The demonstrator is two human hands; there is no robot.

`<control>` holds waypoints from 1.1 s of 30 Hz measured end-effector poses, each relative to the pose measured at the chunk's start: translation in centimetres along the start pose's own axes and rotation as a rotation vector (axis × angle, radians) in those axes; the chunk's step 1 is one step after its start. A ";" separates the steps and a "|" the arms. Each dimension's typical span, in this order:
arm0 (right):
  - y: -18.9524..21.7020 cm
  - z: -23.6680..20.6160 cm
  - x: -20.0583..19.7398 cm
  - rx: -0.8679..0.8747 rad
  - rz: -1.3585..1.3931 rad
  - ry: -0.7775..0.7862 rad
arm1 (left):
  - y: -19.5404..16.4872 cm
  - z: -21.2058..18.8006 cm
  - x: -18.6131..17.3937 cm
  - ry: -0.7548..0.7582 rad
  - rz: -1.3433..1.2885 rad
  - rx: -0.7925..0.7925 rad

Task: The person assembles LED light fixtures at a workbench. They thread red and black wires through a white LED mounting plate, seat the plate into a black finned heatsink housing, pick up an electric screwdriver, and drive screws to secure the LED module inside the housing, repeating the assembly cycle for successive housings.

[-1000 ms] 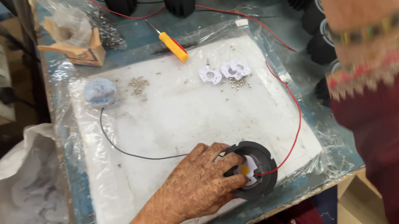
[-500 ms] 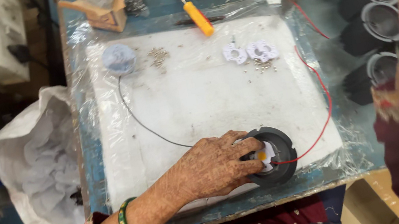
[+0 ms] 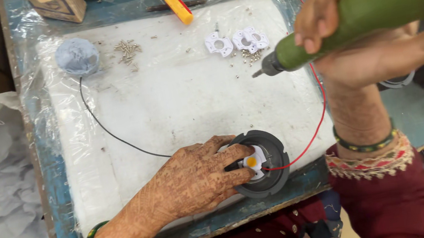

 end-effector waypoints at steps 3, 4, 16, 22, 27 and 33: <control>-1.6 -0.9 0.1 0.025 -0.003 -0.077 | 0.0 0.0 0.0 0.004 0.012 0.003; -2.1 -1.1 0.1 0.028 -0.008 -0.094 | 0.0 -0.1 0.0 0.006 0.016 0.003; -5.7 -0.6 -0.9 0.025 0.026 -0.107 | 0.0 -0.2 0.3 -0.044 0.025 0.025; -6.3 -0.8 -0.6 0.011 -0.012 -0.088 | 0.1 -0.2 0.4 -0.043 0.025 0.035; -6.2 -0.7 -0.2 0.021 0.029 -0.105 | 0.2 -0.1 0.4 -0.026 0.029 0.030; -5.3 -0.3 0.7 0.028 0.032 -0.082 | 0.3 -0.2 0.6 -0.035 0.043 0.033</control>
Point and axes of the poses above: each hand's wrist, its own z-axis towards the middle knuckle, its own x-axis out of the palm, y = z × x, the point moved 3 cm from there along z, towards the middle knuckle, and after that the axes turned 4 degrees about -x, right-handed, at the moved point
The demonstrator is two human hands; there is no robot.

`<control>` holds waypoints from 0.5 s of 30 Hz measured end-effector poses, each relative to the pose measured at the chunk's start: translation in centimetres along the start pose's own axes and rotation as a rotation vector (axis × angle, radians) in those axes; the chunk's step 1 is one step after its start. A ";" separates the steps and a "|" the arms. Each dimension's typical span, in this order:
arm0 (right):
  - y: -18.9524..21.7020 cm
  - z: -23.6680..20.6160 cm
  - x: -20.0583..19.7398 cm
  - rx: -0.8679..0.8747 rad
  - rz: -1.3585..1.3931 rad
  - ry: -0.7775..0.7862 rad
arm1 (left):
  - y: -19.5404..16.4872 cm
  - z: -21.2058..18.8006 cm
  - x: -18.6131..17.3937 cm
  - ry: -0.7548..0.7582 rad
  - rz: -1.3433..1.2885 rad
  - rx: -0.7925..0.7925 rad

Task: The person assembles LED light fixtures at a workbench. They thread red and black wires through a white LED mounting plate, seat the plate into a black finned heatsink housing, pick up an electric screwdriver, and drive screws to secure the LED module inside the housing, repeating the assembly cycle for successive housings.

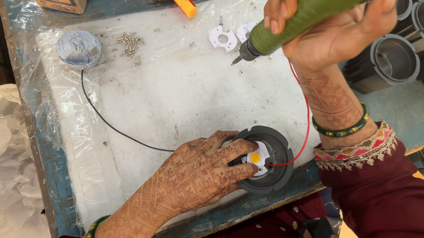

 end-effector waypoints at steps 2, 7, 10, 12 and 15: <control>0.5 0.2 0.4 0.013 -0.018 0.016 | 0.1 -0.1 0.1 0.002 0.001 0.000; 2.6 0.7 1.6 -0.039 -0.085 0.104 | 0.1 0.0 0.1 0.000 -0.014 -0.001; 4.7 1.2 1.6 -0.028 -0.060 0.141 | 0.2 0.1 0.1 -0.012 -0.012 -0.008; 6.5 1.4 1.2 0.007 -0.037 0.131 | 0.3 0.1 0.0 -0.016 -0.002 0.011; 9.6 0.4 0.4 0.075 -0.005 0.119 | 0.3 -0.1 0.0 -0.016 -0.017 0.011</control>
Point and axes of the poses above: each hand's wrist, its own z-axis towards the middle knuckle, its own x-axis out of the palm, y = z × x, the point moved 3 cm from there along z, towards the middle knuckle, and after that the axes turned 4 degrees about -x, right-handed, at the moved point
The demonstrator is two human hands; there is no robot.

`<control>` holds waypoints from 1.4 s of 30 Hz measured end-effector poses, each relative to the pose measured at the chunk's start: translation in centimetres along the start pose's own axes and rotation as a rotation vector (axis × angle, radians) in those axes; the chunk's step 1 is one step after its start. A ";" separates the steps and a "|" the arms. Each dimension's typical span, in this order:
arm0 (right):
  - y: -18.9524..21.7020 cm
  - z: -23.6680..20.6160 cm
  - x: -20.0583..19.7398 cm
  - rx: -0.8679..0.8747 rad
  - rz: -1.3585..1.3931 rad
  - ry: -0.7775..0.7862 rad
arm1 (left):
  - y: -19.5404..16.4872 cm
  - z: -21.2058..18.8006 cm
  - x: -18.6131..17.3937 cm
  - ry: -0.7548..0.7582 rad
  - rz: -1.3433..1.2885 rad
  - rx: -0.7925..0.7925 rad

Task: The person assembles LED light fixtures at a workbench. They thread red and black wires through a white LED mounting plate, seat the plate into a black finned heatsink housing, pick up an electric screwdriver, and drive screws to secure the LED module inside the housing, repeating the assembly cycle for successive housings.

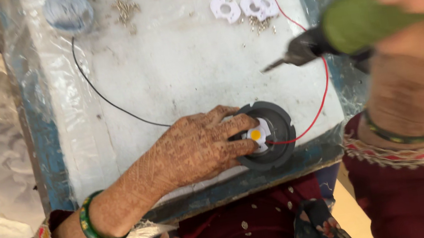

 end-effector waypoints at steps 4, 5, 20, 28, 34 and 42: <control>2.9 -3.4 0.1 0.019 0.120 0.018 | 0.0 0.2 0.0 0.006 0.000 -0.014; 3.2 -4.4 0.3 0.022 0.146 0.019 | 0.0 0.3 0.0 0.008 -0.006 -0.016; 4.5 -9.1 0.5 0.096 0.180 0.046 | -0.3 0.5 0.4 0.044 -0.016 -0.061; 4.3 -9.6 0.9 0.158 0.104 0.075 | -0.3 0.6 0.3 0.066 -0.023 -0.062; 3.3 -9.5 1.4 0.144 0.118 0.070 | -0.4 0.7 0.3 0.069 -0.021 -0.072; 2.0 -10.3 0.0 0.152 0.217 0.097 | -0.3 0.7 0.3 0.067 -0.036 -0.072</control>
Point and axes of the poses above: each hand's wrist, its own z-axis towards the middle knuckle, its own x-axis out of the palm, y = z × x, the point moved 3 cm from there along z, towards the middle knuckle, and after that the axes turned 4 degrees about -x, right-handed, at the moved point
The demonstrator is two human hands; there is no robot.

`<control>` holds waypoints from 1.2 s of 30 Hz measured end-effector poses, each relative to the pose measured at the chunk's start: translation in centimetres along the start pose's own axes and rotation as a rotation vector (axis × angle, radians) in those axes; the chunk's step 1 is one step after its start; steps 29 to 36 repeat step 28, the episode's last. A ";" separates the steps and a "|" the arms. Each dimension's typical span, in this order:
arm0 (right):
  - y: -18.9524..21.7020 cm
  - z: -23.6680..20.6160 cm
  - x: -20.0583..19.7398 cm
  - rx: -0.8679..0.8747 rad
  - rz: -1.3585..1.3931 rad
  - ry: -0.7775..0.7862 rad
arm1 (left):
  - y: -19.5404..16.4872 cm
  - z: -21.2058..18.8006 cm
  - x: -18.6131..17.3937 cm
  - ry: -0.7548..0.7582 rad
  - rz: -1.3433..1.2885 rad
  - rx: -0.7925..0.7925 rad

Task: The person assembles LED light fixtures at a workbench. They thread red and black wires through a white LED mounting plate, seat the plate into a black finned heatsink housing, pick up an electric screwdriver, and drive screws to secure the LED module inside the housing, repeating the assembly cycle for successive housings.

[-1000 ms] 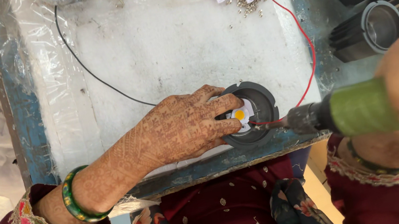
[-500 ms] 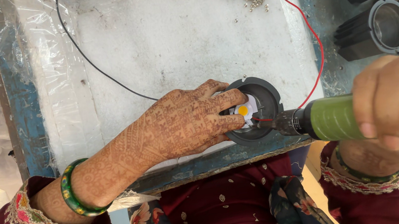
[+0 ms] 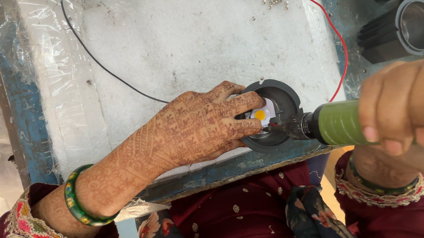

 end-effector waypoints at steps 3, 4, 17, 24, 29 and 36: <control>-0.3 0.2 0.4 -0.009 0.011 0.061 | 0.0 -0.1 0.0 0.003 -0.004 -0.002; -0.2 0.4 0.6 -0.006 -0.004 0.044 | 0.0 -0.1 0.0 0.005 -0.003 -0.003; 1.2 2.7 2.9 0.380 -0.096 0.029 | -0.5 0.1 -0.1 -0.050 -0.047 -0.041; 0.1 3.3 3.2 0.311 0.039 0.198 | -0.5 0.2 -0.3 -0.055 -0.081 -0.022; -0.7 3.3 3.9 0.037 0.041 0.324 | -0.4 0.0 -0.4 -0.089 -0.105 -0.008; -0.7 3.3 3.9 0.037 0.041 0.324 | -0.4 0.0 -0.4 -0.089 -0.105 -0.008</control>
Point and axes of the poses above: each hand's wrist, its own z-axis towards the middle knuckle, its own x-axis out of the palm, y = z × x, the point moved 3 cm from there along z, towards the middle knuckle, and after that the axes turned 4 degrees about -x, right-handed, at the moved point
